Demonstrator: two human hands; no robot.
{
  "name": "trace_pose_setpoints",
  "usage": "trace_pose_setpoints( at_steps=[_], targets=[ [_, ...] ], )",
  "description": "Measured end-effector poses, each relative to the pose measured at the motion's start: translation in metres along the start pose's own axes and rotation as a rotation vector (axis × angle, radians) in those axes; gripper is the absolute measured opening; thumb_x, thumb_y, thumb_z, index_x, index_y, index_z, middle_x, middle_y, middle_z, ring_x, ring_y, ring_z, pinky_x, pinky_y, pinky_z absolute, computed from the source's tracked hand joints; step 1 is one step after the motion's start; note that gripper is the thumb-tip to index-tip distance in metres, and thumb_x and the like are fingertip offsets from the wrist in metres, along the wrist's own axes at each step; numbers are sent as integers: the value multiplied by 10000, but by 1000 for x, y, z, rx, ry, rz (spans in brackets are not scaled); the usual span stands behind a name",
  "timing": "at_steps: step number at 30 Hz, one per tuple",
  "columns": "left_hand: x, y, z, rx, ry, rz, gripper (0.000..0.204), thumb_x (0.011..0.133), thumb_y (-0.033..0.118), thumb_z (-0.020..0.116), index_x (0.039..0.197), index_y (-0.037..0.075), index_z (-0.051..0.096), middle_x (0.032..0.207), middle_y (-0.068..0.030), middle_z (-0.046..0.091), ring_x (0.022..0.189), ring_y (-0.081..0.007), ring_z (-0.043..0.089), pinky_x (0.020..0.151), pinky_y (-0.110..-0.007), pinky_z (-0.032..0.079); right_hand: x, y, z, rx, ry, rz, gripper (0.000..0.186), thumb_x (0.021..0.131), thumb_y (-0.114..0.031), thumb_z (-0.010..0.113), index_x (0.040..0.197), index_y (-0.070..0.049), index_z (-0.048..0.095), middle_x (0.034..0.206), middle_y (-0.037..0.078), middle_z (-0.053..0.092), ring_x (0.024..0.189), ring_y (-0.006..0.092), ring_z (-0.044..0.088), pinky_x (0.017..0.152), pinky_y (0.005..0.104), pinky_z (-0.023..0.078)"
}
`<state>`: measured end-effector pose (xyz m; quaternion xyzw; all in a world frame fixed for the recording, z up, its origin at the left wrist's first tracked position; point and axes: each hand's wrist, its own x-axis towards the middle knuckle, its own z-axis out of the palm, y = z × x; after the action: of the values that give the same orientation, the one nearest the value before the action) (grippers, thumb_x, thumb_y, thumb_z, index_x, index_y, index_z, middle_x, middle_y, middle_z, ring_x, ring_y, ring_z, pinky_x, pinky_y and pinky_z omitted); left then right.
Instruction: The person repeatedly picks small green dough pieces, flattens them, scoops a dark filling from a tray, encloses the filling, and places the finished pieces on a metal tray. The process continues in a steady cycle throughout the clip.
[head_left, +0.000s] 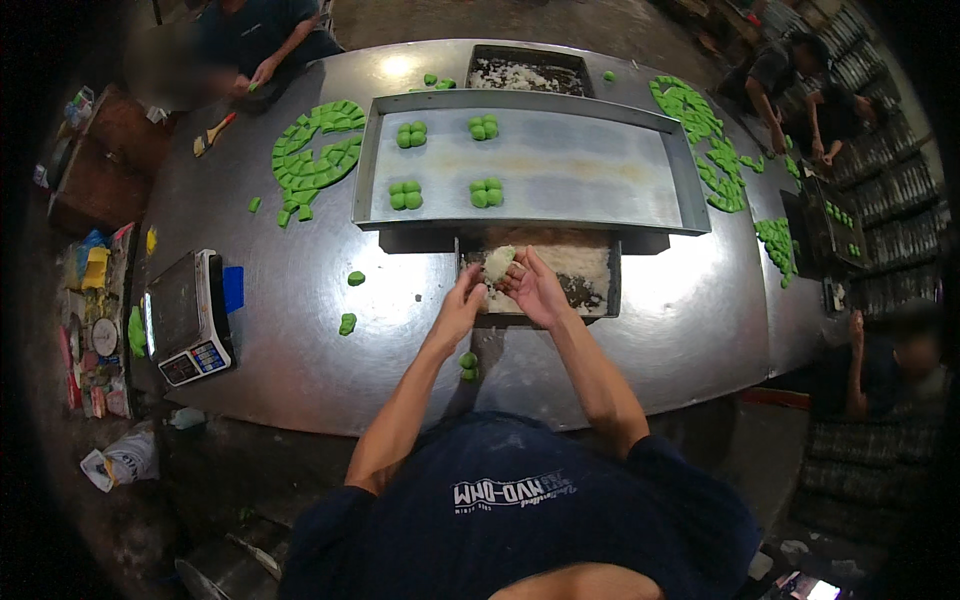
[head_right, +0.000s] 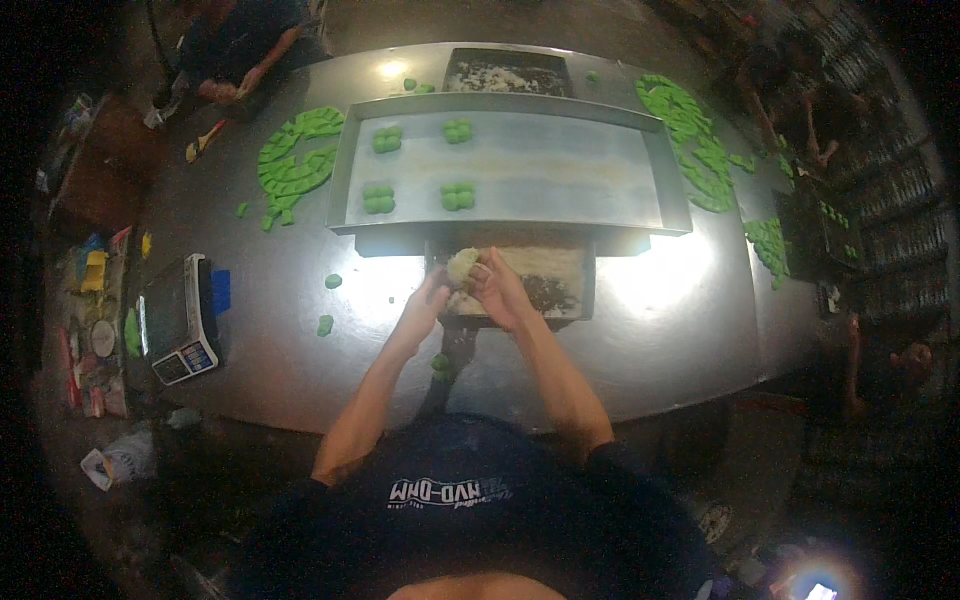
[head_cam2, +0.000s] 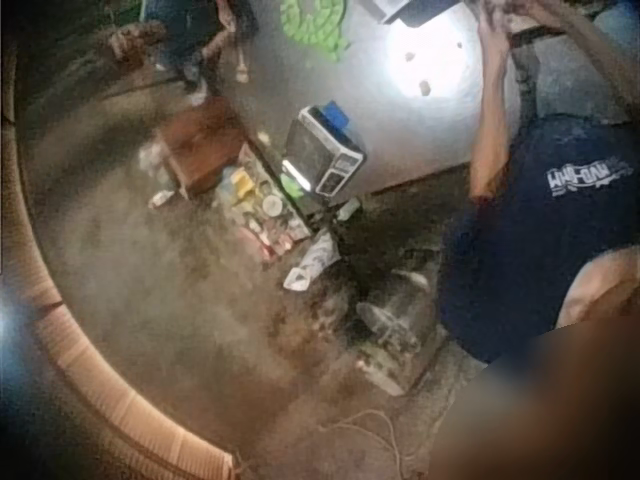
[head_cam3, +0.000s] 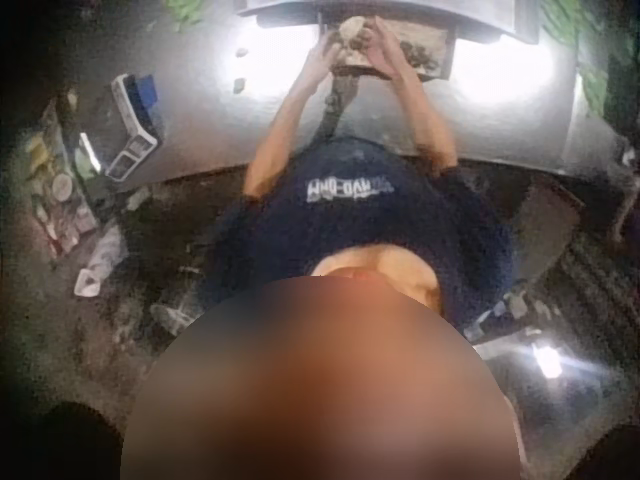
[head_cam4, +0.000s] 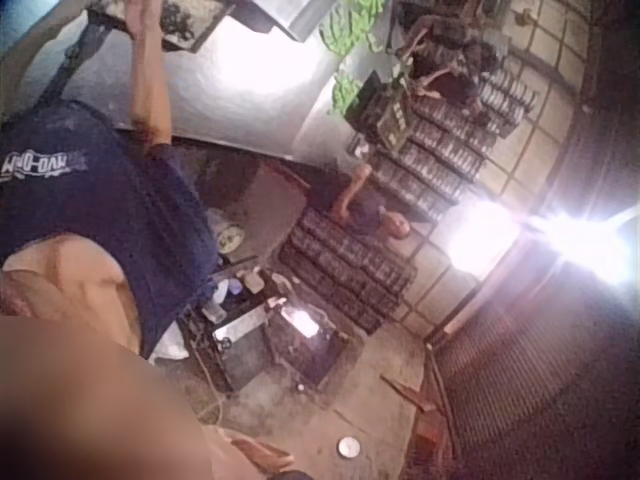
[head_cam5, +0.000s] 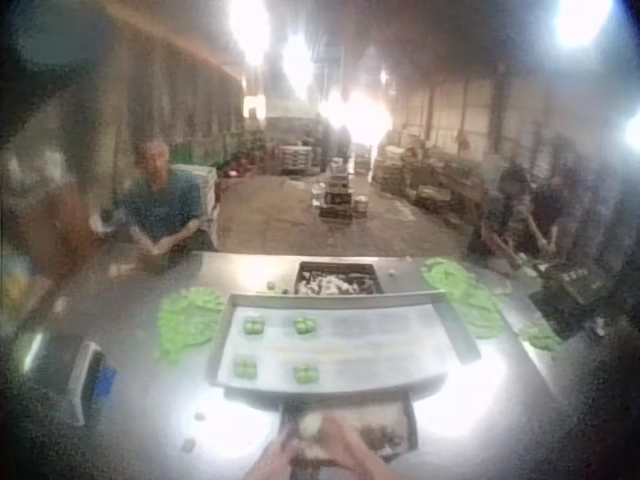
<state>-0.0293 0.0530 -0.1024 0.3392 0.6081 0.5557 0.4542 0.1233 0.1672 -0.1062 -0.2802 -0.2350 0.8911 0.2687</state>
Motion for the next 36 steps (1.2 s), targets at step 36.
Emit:
trace_pose_setpoints(
  at_steps=[36],
  targets=[
    [22,26,38,-363,24,-195,506,1022,276,616,1490,152,472,988,45,532,847,-55,470,724,-232,410,-28,4,32,-877,236,-548,206,984,-224,643,1004,-19,648,951,51,586,854,141,561,784,302,468]
  ],
)
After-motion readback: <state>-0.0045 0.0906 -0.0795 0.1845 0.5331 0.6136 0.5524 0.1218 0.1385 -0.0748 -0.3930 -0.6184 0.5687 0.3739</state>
